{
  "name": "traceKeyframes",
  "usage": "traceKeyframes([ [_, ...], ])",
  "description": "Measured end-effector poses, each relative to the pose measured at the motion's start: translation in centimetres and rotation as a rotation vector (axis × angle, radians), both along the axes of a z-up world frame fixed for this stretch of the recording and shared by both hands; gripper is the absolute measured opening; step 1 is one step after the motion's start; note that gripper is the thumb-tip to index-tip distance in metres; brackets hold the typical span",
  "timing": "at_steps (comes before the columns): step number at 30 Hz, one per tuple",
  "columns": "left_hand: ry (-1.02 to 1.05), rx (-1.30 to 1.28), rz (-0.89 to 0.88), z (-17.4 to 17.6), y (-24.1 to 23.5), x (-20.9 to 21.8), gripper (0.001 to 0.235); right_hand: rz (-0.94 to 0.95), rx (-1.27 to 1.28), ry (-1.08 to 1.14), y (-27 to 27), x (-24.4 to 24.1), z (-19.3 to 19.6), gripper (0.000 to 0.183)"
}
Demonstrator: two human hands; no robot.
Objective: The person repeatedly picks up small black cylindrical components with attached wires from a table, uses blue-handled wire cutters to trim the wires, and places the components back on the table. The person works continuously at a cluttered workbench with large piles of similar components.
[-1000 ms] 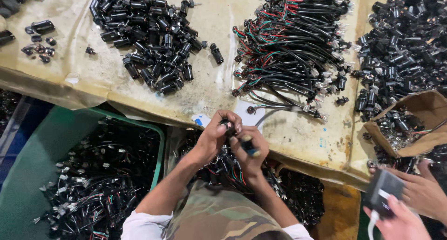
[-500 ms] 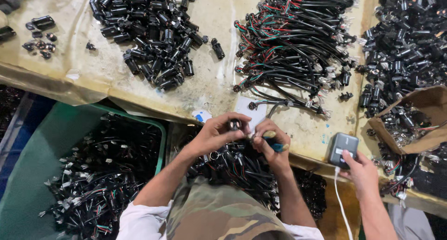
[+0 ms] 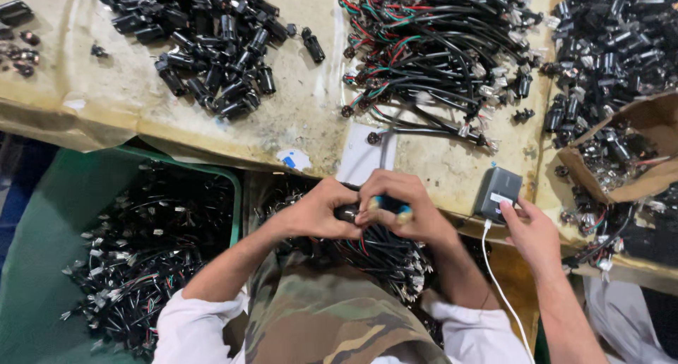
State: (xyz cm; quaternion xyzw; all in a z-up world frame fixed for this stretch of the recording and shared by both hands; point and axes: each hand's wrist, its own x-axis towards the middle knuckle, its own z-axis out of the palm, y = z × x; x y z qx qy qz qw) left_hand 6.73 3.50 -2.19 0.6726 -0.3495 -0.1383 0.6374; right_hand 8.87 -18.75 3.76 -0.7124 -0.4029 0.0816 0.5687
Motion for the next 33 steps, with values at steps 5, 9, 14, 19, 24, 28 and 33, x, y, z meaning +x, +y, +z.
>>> traceKeyframes([
  [5, -0.017, 0.277, -0.130, 1.9, 0.8, -0.3, 0.024, 0.189, -0.150, 0.025, 0.6, 0.6, 2.1, 0.024],
  [9, -0.056, 0.245, 0.200, 3.0, 1.0, 0.2, 0.021, -0.305, -0.030, 0.128, 2.8, -1.4, 0.8, 0.013],
  [14, -0.270, 0.243, 0.344, 2.3, -0.9, -1.9, 0.023, -0.274, 0.334, 0.403, 0.8, -3.7, -0.4, 0.040],
  [19, -0.324, 0.230, 0.248, 2.1, -2.9, -5.8, 0.020, 0.102, 0.840, 0.809, -0.5, -5.7, -0.9, 0.072],
  [24, -0.427, 0.204, 0.317, 2.8, -3.0, -6.5, 0.031, 0.183, 1.080, 0.880, -0.7, -6.3, -1.8, 0.068],
  [28, -0.417, 0.166, 0.247, 2.4, -2.9, -6.5, 0.030, 0.211, 1.158, 0.915, -0.7, -6.1, -2.1, 0.067],
  [33, -0.334, 0.109, 0.305, 1.5, -3.8, -8.0, 0.028, 0.103, 1.137, 0.823, -0.1, -7.8, -2.3, 0.061],
])
